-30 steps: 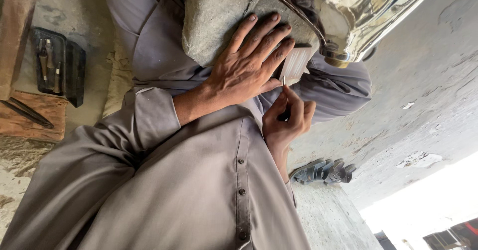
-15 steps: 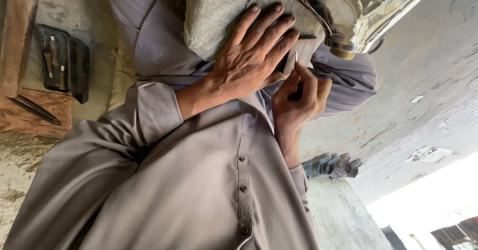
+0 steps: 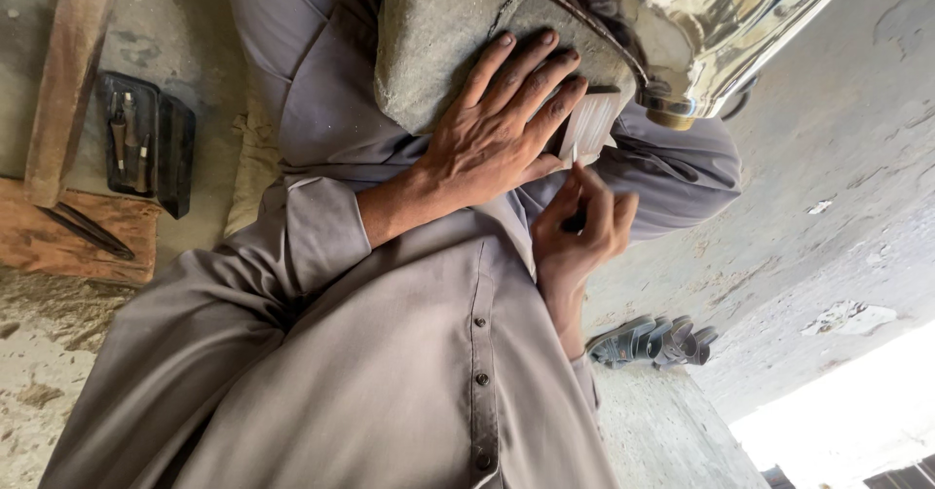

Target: The person sits cross-legged and uses a wooden mallet and metal chisel to hammer a decorative pattern into a polished metal vessel. They repeatedly strike the chisel along the vessel's body and spout, occasionally repositioning the tool and inspecting the surface.

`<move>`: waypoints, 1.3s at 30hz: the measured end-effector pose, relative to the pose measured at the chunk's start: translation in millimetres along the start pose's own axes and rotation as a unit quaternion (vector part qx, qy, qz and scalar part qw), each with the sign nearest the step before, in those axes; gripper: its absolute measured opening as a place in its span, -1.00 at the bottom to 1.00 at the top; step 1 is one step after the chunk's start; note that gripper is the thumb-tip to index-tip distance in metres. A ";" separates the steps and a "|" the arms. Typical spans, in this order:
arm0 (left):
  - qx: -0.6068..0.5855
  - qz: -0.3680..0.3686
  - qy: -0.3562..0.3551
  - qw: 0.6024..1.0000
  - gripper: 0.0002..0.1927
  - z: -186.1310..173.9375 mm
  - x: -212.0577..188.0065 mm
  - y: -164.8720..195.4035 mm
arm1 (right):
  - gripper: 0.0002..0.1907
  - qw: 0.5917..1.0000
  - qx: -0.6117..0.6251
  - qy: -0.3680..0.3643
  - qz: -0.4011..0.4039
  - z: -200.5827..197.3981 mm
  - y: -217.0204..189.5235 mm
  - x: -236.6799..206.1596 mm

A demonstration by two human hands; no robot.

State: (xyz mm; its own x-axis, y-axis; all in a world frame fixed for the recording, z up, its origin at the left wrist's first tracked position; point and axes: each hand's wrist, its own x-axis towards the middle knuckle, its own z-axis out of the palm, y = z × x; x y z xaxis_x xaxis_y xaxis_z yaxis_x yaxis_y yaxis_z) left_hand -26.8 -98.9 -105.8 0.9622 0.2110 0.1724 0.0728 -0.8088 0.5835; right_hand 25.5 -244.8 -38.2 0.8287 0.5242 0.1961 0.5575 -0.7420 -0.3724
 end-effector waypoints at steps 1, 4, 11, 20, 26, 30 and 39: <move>-0.001 -0.005 0.001 1.000 -0.04 0.5 0.6 -0.1 | -0.89 1.000 -0.001 0.000 0.014 -0.1 -0.3 -2.1; 0.003 -0.002 0.006 1.000 -0.07 -0.2 0.7 0.1 | -0.85 0.998 -0.015 0.014 -0.059 3.4 6.6 1.0; -0.002 -0.002 -0.005 1.000 -0.07 -6.8 2.6 1.4 | -0.87 1.000 0.004 -0.007 -0.029 -2.9 4.3 -5.0; -0.004 0.002 -0.003 1.000 -0.16 -10.1 -1.9 -1.8 | -0.78 0.995 0.086 -0.047 0.015 -6.9 3.5 21.5; -0.023 0.010 0.008 1.000 -0.11 -7.8 -4.6 -2.1 | -0.70 0.975 0.161 -0.054 0.140 -13.9 4.4 -26.8; -0.013 0.015 0.003 1.000 -0.13 -9.8 -10.0 -2.9 | -0.71 0.979 0.155 -0.064 0.113 -8.7 3.0 -43.7; -0.011 0.011 -0.005 1.000 -0.17 -11.3 -15.0 -0.3 | -0.68 0.998 0.040 -0.037 0.021 -6.3 -9.4 -44.6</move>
State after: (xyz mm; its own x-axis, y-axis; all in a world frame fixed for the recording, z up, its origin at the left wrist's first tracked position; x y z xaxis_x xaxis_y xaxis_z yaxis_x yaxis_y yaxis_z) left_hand -44.2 -95.6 -99.6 0.9659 0.1883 0.1776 0.0462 -0.8005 0.5976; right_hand -16.3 -263.8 -37.7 0.8434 0.5253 0.1130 0.5146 -0.7294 -0.4507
